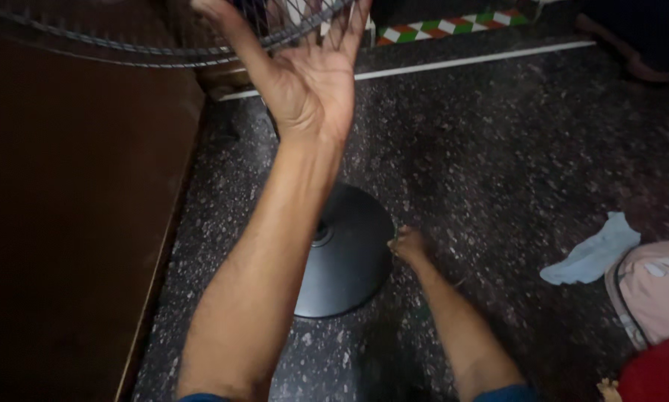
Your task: The person removes the front grill of a standing fan by unscrewing a fastener and detaching the grill. They then use a screwdriver to loosen the central nut securing the fan blades and remove the blade assembly from the motor shaft.
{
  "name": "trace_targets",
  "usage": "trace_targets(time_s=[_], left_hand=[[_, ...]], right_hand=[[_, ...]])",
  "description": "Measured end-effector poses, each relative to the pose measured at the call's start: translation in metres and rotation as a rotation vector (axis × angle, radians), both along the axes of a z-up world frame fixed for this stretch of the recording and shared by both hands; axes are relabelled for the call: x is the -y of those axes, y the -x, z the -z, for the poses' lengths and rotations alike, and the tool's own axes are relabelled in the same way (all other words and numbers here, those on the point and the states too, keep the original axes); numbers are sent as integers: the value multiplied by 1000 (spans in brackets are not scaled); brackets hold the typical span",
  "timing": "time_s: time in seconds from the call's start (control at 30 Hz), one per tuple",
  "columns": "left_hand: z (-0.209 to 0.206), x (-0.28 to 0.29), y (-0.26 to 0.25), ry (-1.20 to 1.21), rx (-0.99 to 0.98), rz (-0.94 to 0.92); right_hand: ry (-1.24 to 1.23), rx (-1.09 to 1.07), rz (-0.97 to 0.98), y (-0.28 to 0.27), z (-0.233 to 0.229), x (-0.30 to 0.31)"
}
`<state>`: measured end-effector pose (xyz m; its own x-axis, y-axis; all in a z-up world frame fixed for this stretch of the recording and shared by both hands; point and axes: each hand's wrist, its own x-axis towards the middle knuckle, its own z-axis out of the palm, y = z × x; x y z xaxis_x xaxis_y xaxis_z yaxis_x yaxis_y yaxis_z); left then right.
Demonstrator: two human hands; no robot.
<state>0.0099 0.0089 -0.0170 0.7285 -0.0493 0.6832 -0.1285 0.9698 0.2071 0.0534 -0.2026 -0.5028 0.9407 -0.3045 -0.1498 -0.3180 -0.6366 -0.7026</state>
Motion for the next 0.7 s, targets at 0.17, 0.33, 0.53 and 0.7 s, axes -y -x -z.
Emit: trace_targets(time_s=[0.17, 0.33, 0.53, 0.7], left_hand=[[12, 1, -17, 72, 6, 108], [20, 0, -23, 71, 16, 96], [9, -1, -9, 45, 2, 69], [-4, -3, 11, -9, -16, 50]], right_hand=[[54, 33, 220, 10, 25, -14], [41, -69, 270, 13, 36, -7], [100, -89, 295, 8, 33, -6], [201, -61, 240, 6, 26, -5]])
